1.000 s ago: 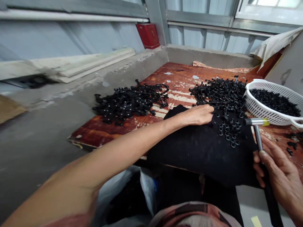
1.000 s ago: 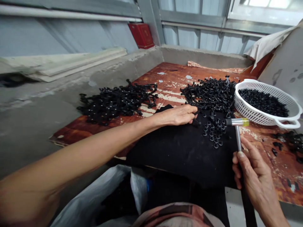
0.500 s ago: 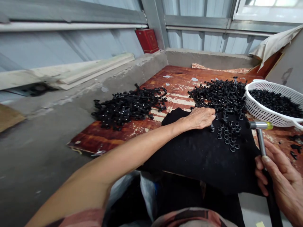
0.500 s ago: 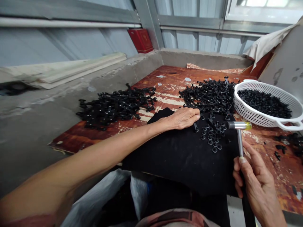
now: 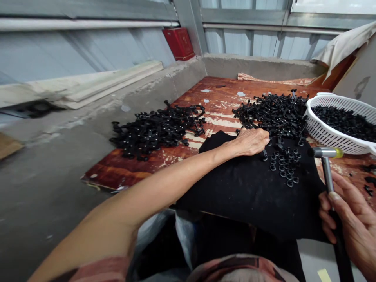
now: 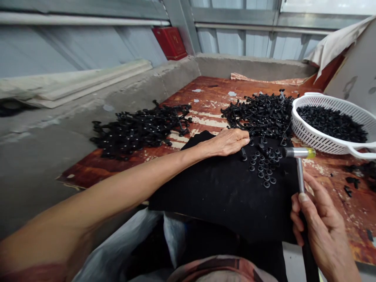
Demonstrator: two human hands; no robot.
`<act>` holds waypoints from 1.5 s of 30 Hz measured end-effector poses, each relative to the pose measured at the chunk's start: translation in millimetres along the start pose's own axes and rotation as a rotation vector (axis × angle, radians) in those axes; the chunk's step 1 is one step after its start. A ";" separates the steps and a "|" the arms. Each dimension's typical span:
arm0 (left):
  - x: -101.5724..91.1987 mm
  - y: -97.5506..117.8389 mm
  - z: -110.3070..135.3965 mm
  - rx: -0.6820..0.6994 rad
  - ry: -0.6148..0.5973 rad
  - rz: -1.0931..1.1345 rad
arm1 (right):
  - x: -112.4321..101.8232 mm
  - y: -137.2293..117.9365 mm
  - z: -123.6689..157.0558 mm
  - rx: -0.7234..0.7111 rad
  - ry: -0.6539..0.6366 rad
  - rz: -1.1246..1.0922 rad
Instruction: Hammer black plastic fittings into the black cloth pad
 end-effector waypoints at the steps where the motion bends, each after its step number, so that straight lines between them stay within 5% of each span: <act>1: 0.8 -0.7 -0.3 0.007 0.003 0.000 | 0.4 -0.6 0.4 0.003 0.002 -0.003; 45: -2.6 2.8 1.3 -0.018 -0.007 0.007 | 5.4 -7.3 3.0 0.044 0.037 -0.006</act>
Point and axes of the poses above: each hand's wrist, its own z-axis away from the middle knuckle, its own x-axis out of the palm, y = z × x, the point moved 1 cm from there along -z, towards the middle knuckle, and after that the axes turned 12 degrees about y, right-handed, at the moved point
